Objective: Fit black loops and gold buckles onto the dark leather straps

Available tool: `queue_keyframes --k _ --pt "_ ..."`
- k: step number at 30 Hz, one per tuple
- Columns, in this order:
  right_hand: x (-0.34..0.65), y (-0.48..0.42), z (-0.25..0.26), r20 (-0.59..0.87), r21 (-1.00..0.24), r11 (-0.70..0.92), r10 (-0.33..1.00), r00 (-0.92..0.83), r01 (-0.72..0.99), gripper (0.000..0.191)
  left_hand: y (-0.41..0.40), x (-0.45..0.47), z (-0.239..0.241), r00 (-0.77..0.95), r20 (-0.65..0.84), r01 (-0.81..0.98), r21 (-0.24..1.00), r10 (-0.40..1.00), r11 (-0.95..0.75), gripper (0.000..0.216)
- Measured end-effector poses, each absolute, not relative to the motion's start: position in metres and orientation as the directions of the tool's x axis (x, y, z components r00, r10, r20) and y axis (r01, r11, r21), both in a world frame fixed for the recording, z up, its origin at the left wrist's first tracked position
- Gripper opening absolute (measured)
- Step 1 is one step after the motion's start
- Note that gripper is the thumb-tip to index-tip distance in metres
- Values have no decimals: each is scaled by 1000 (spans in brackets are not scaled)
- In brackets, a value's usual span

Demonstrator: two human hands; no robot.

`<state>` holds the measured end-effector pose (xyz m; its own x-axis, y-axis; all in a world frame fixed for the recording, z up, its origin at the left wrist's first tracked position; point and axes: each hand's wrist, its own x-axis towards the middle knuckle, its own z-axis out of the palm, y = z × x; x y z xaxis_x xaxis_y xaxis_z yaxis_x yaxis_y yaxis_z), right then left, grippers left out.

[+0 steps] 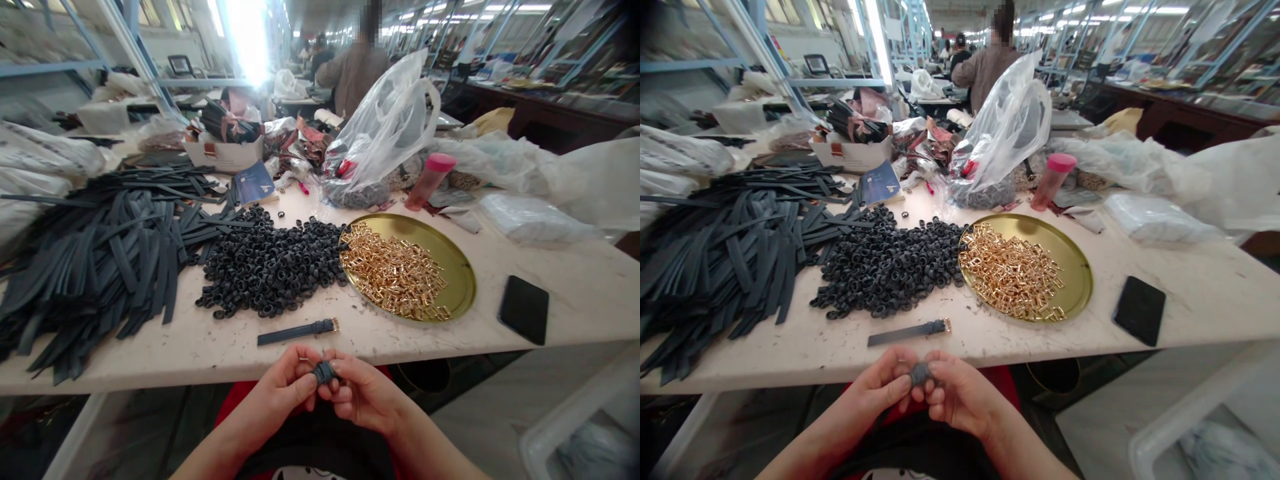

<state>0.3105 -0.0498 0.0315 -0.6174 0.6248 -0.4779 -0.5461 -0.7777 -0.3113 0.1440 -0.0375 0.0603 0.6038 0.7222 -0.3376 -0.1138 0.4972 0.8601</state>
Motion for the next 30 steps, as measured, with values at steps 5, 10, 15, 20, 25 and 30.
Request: queue_keyframes --k 5,10,15,20,25,30 --pt "310 -53 30 -470 -456 -692 721 -508 -560 28 -35 143 53 625 -360 -113 836 692 537 29" --pt "310 -55 32 -434 -730 -551 830 -349 -404 32 -32 144 47 604 -457 -13 814 653 581 35" --pt "308 -57 32 -480 -663 -590 807 -343 -461 32 -39 148 46 569 -460 -54 806 682 589 35" --pt "308 -63 33 -476 -726 -577 814 -332 -373 27 -47 150 49 508 -448 -55 836 736 546 33" --pt "311 -74 33 -286 -944 -241 938 -194 227 3 -51 148 48 510 -483 99 855 712 509 33" --pt "306 -83 27 -314 -922 -246 927 -205 299 4 -51 139 60 532 -602 453 797 595 400 28"
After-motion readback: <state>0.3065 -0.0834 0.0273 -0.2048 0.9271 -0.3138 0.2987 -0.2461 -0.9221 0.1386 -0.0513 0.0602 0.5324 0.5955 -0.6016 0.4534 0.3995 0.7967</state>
